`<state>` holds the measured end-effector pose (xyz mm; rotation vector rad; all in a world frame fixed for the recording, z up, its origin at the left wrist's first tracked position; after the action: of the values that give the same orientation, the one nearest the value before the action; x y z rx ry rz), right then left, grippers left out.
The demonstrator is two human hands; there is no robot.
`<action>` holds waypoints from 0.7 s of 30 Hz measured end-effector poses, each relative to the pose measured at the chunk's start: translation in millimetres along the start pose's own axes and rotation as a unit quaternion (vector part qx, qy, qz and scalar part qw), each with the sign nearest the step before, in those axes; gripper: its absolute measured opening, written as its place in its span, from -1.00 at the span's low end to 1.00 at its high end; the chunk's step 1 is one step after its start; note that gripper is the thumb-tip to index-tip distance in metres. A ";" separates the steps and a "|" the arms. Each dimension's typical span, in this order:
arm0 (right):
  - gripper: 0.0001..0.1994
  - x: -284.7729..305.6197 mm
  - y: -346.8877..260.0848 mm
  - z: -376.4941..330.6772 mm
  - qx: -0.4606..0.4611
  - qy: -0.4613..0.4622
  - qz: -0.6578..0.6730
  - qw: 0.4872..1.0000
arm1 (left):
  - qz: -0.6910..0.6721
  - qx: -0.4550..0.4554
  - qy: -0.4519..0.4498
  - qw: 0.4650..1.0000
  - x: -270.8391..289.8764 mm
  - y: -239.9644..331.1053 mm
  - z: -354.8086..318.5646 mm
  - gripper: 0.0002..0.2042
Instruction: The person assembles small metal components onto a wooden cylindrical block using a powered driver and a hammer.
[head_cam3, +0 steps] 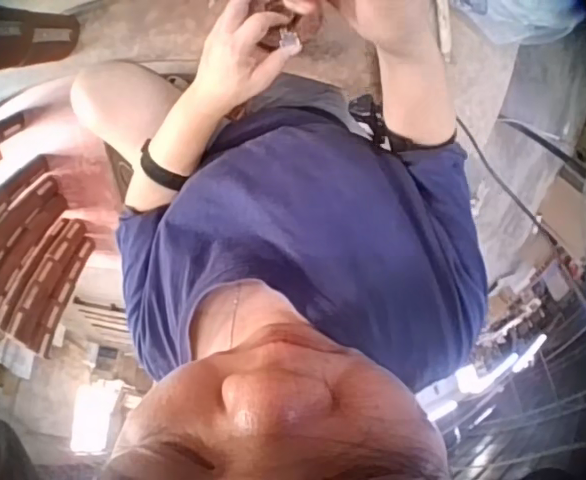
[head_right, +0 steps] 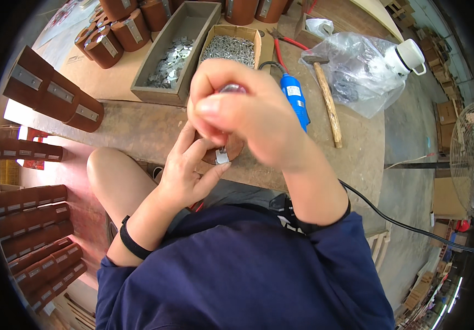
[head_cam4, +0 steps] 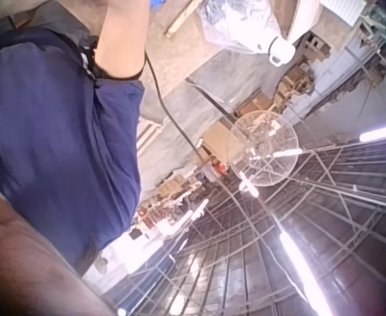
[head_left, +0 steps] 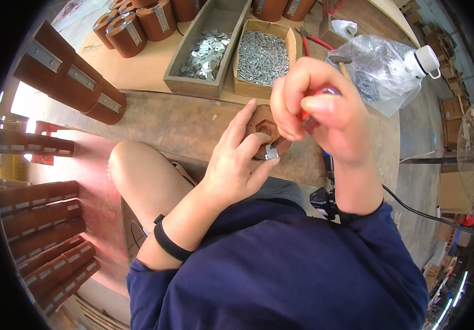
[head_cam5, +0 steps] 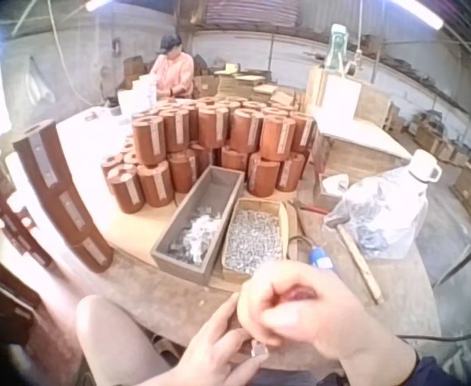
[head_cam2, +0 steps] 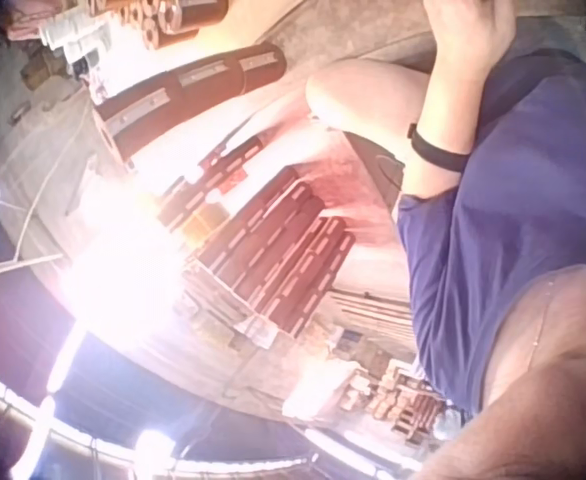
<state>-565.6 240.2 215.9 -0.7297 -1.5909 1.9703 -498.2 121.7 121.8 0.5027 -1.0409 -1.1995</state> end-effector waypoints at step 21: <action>-0.75 -3.0 1.7 3.2 0.066 -0.097 0.082 0.990 | -0.071 0.005 0.013 0.997 2.2 0.5 -0.6 -0.68</action>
<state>-565.7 235.6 215.1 -0.6511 -1.5312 2.3039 -497.4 119.6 122.7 0.6083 -1.0025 -1.3103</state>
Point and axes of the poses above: each hand's wrist, its own z-axis towards the middle knuckle, its own x-axis out of the back of the hand, y = z × x, the point moved 3 cm from there along z, towards the middle knuckle, and after that the axes turned 10 degrees about -z, right-handed, at the moved point
